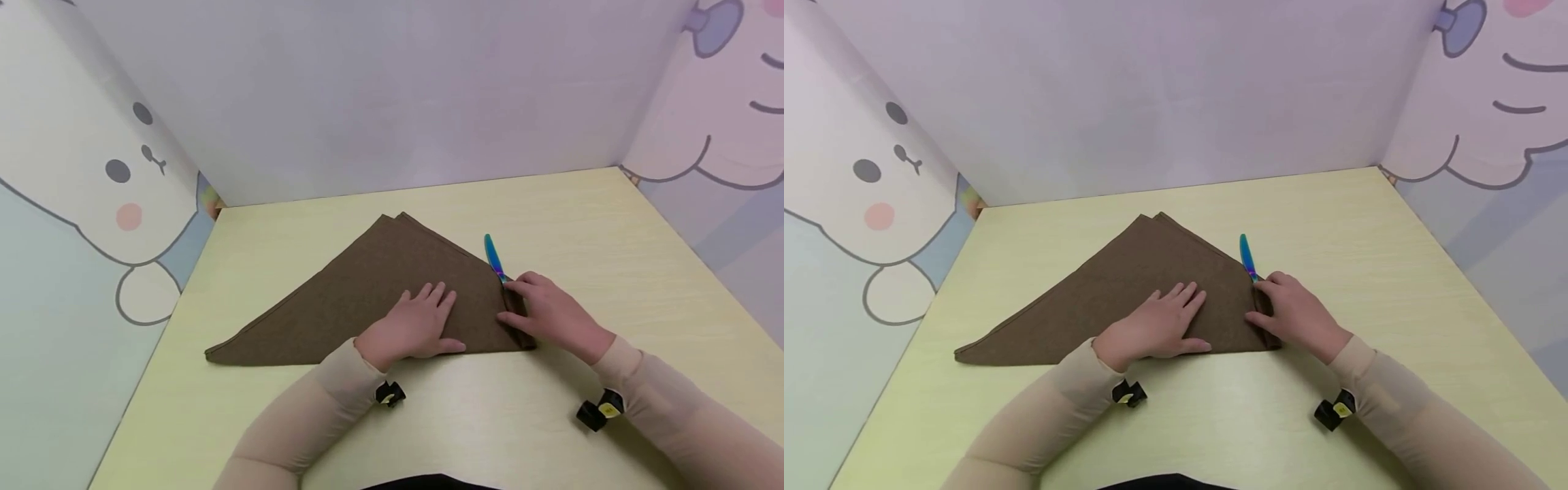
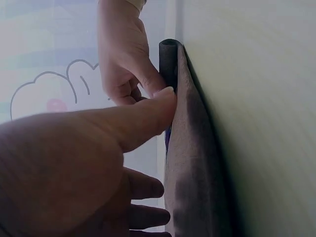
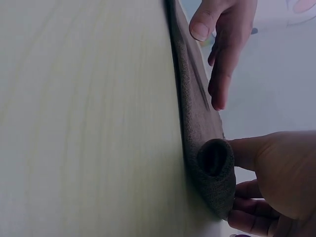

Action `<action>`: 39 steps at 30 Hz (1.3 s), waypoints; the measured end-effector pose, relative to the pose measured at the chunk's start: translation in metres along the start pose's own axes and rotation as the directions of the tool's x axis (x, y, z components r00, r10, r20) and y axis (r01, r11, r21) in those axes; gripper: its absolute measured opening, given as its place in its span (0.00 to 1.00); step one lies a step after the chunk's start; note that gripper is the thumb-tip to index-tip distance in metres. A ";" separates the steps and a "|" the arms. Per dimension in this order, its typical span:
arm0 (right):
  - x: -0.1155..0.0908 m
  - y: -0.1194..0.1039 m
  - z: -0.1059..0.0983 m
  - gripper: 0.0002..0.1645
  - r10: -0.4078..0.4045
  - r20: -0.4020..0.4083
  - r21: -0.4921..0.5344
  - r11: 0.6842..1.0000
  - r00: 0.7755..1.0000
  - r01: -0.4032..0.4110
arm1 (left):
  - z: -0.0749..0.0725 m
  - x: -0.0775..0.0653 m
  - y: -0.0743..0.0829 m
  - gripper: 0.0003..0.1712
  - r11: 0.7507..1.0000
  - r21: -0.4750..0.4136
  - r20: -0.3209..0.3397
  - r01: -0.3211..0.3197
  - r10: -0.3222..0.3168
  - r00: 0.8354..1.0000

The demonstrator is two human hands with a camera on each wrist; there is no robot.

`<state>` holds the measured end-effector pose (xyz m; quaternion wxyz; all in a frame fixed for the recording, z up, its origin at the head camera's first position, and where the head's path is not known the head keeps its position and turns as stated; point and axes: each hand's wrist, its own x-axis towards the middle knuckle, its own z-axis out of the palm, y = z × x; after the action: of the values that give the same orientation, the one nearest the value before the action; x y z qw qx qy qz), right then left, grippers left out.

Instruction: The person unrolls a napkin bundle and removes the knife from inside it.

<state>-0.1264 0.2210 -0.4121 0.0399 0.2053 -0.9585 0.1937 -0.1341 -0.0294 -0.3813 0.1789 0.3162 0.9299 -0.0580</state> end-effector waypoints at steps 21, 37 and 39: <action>-0.002 0.009 0.000 0.28 0.025 -0.028 0.024 0.999 0.999 -0.025 | 0.003 0.008 0.006 0.52 0.999 0.035 0.050 0.028 -0.030 0.998; -0.006 0.014 -0.004 0.26 0.056 -0.032 0.048 0.997 0.998 -0.055 | 0.007 0.009 0.004 0.52 0.998 0.053 0.039 0.033 -0.035 0.999; -0.007 0.014 -0.005 0.27 0.061 -0.021 0.053 0.997 0.998 -0.060 | 0.007 0.008 0.004 0.52 0.998 0.050 0.038 0.031 -0.033 0.999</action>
<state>-0.1261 0.2372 -0.4136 0.0394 0.1750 -0.9584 0.2221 -0.1355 -0.0230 -0.3909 0.1879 0.3044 0.9295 -0.0900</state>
